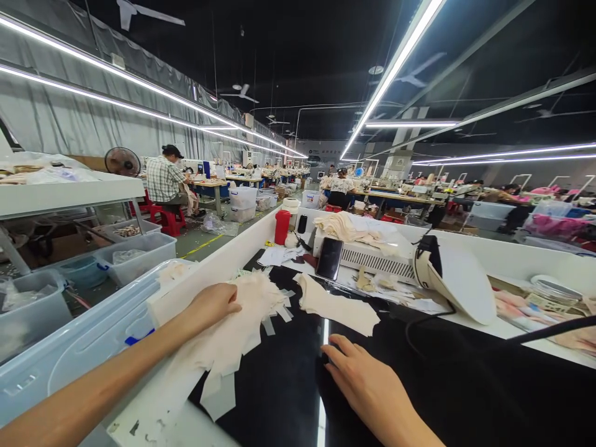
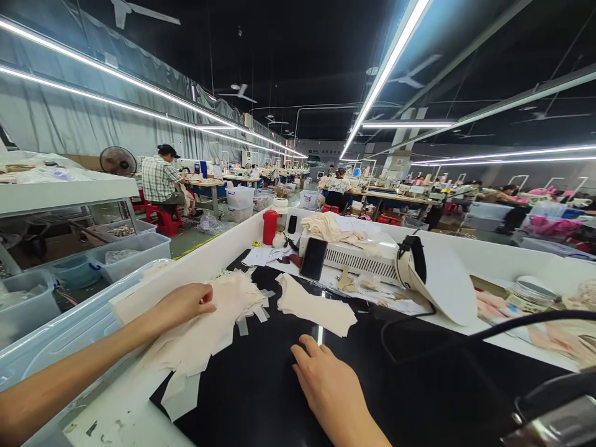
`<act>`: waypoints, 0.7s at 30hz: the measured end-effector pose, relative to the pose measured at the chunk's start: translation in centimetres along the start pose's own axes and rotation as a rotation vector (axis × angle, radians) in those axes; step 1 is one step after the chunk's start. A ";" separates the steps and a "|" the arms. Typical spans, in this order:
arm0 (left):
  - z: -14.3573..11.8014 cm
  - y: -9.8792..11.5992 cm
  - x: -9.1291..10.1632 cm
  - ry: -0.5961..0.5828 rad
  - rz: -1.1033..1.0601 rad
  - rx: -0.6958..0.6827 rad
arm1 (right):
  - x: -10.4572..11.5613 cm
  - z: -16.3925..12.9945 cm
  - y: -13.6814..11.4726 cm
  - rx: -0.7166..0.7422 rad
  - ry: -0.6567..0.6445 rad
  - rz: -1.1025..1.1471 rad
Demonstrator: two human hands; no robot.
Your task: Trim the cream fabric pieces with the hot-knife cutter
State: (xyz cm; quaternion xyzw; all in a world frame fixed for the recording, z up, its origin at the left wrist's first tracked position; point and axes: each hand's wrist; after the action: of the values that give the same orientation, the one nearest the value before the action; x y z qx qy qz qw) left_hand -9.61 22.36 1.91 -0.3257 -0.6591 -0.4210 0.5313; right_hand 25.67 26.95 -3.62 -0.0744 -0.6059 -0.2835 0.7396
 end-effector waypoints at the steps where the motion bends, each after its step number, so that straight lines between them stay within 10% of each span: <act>1: 0.1 -0.3 -0.1 0.000 -0.017 -0.004 | -0.1 -0.2 0.0 0.010 0.009 0.003; 13: 0.0 -1.9 -0.1 0.064 -0.157 -0.075 | 0.8 -0.9 -1.6 0.033 0.014 0.149; 21: -2.8 0.9 3.7 0.198 -0.419 -0.150 | 4.5 -0.8 -3.2 -0.118 0.107 0.703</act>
State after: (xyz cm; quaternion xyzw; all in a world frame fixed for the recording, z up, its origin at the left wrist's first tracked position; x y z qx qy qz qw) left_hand -8.44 20.13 5.94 -0.1773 -0.6239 -0.5997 0.4687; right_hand 25.24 22.45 -0.37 -0.3057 -0.4863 -0.0499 0.8171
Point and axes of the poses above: each hand's wrist, its own z-axis towards the middle knuckle, its own x-axis out of the back of the hand, y = z × x, and after that the axes turned 12 degrees about x, right-handed
